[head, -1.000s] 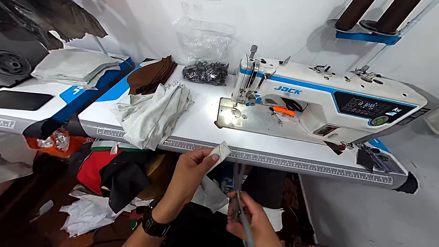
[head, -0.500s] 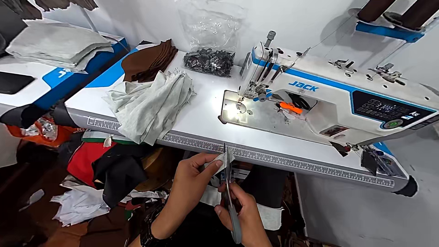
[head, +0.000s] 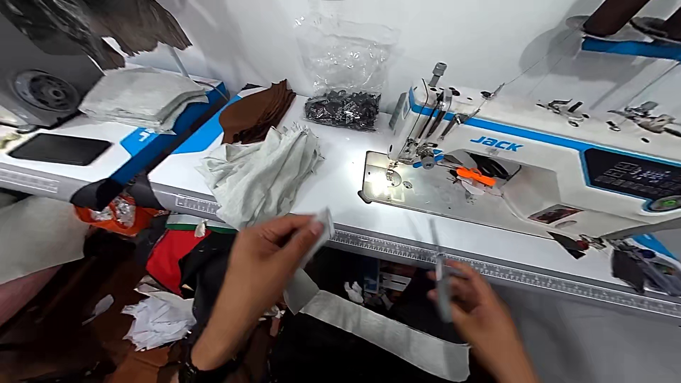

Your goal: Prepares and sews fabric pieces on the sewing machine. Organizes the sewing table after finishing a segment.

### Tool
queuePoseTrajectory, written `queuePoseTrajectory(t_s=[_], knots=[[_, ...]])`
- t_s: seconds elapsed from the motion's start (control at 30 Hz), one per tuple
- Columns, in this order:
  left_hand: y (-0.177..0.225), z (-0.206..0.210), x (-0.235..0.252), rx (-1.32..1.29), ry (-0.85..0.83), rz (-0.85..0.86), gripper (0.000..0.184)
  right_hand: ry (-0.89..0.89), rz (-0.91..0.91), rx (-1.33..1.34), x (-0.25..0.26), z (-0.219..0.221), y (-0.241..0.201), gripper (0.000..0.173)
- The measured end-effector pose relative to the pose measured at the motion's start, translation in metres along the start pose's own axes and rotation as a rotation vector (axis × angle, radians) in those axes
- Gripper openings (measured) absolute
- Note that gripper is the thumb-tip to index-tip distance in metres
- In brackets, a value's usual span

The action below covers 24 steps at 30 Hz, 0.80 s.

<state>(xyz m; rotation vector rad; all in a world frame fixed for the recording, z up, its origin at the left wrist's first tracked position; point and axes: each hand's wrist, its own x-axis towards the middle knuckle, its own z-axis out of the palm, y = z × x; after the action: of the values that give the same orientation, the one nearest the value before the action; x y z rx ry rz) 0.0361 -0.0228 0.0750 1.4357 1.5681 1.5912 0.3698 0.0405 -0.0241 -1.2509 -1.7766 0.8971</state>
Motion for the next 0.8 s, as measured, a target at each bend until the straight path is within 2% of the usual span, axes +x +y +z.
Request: queuePoseTrajectory(t_s=[0.07,0.13,0.23,0.3,0.37,0.43,0.5,0.57,0.6,0.63,0.67,0.7,0.8], knots=[[0.025,-0.024,0.030,0.188,0.037,0.124,0.013,0.090,-0.024,-0.297,0.023,-0.044,0.012,0.050],[0.035,-0.035,0.079,0.336,0.056,0.209,0.019,0.160,-0.008,-0.520,0.049,-0.079,0.012,0.038],[0.024,-0.039,0.168,0.557,0.028,0.168,0.030,0.131,0.030,-0.708,0.093,-0.103,0.016,0.019],[0.009,-0.042,0.203,0.676,-0.069,0.119,0.047,0.039,0.023,-0.792,0.110,-0.116,0.025,0.022],[-0.003,-0.042,0.205,0.706,-0.185,0.157,0.058,0.050,-0.006,-0.802,0.101,-0.128,0.023,0.026],[-0.006,-0.032,0.171,0.548,-0.437,0.191,0.050,0.055,0.021,-0.671,0.062,-0.135,0.012,0.026],[-0.015,-0.020,0.104,0.293,-0.735,0.212,0.041,-0.109,0.100,-0.353,0.011,-0.136,0.032,0.021],[-0.046,-0.008,0.037,0.142,-1.041,0.216,0.043,-0.268,0.290,-0.010,-0.039,-0.126,0.097,0.032],[-0.068,-0.004,0.015,0.113,-1.189,0.224,0.045,-0.279,0.388,0.096,-0.061,-0.115,0.134,0.044],[-0.090,0.001,-0.003,0.104,-1.262,0.223,0.045,-0.258,0.462,0.175,-0.081,-0.102,0.168,0.056],[-0.107,0.006,-0.017,0.127,-1.265,0.181,0.046,-0.197,0.497,0.264,-0.095,-0.087,0.193,0.060],[-0.119,0.013,-0.028,0.184,-1.214,0.111,0.046,-0.108,0.495,0.348,-0.106,-0.073,0.211,0.055],[-0.136,0.049,-0.051,0.461,-0.910,-0.004,0.038,0.144,0.454,0.443,-0.116,-0.039,0.228,0.015]])
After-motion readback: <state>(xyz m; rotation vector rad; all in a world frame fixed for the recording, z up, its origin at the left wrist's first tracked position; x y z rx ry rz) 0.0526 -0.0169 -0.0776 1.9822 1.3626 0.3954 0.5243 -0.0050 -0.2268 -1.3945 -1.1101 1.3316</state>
